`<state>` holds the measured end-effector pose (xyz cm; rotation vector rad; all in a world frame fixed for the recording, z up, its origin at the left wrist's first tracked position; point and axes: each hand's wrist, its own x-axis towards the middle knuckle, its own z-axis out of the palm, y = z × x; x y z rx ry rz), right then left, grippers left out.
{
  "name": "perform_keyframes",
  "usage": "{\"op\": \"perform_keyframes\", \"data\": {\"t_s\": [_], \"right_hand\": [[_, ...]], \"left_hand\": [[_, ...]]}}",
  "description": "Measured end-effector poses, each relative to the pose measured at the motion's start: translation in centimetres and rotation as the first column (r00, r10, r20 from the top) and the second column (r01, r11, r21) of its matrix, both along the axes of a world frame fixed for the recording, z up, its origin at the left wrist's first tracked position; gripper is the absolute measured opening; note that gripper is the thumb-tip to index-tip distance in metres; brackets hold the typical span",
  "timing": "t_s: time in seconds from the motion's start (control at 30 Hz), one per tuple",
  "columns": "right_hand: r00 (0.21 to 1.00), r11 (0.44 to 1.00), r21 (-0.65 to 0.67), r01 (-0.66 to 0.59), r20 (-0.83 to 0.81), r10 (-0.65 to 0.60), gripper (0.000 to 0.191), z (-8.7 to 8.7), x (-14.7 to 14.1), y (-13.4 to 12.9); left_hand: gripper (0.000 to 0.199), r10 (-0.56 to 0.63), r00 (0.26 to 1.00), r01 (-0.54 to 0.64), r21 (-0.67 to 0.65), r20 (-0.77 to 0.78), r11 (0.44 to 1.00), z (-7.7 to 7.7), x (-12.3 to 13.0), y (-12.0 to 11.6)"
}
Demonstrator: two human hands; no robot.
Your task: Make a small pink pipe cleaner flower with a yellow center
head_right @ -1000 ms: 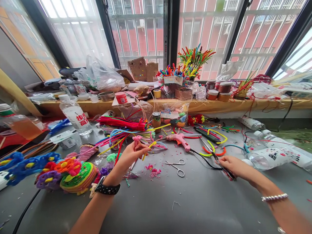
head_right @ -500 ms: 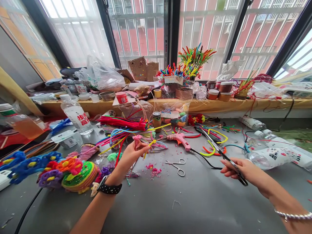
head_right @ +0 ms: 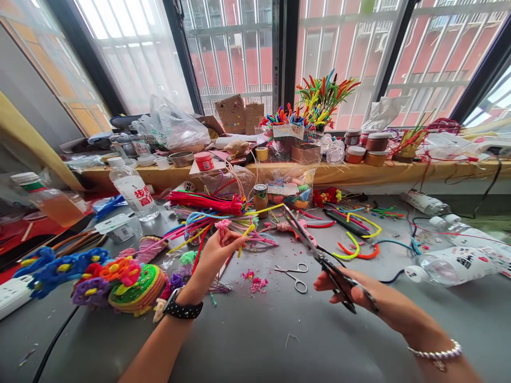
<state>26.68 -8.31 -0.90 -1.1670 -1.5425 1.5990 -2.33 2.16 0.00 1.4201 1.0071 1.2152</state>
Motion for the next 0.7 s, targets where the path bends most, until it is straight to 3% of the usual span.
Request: {"op": "perform_keyframes", "data": {"t_s": [0.17,0.33,0.7], "right_hand": [[0.989,0.989,-0.031,-0.144,0.021,0.145,0.066,0.7,-2.7,0.9],[0.977,0.982,-0.081,-0.172,0.117,0.18,0.073,1.2,-4.8,1.0],[0.986,0.98,-0.128,-0.152,0.052,0.16,0.076,0.0,-5.2,0.2]], "left_hand": [[0.026,0.082,0.997,-0.082,0.055,0.001,0.995,-0.2,-0.1,0.1],[0.026,0.103,0.995,-0.102,0.083,-0.008,0.991,-0.6,-0.1,0.3],[0.022,0.115,0.989,-0.108,0.073,-0.092,0.991,-0.2,0.0,-0.1]]}}
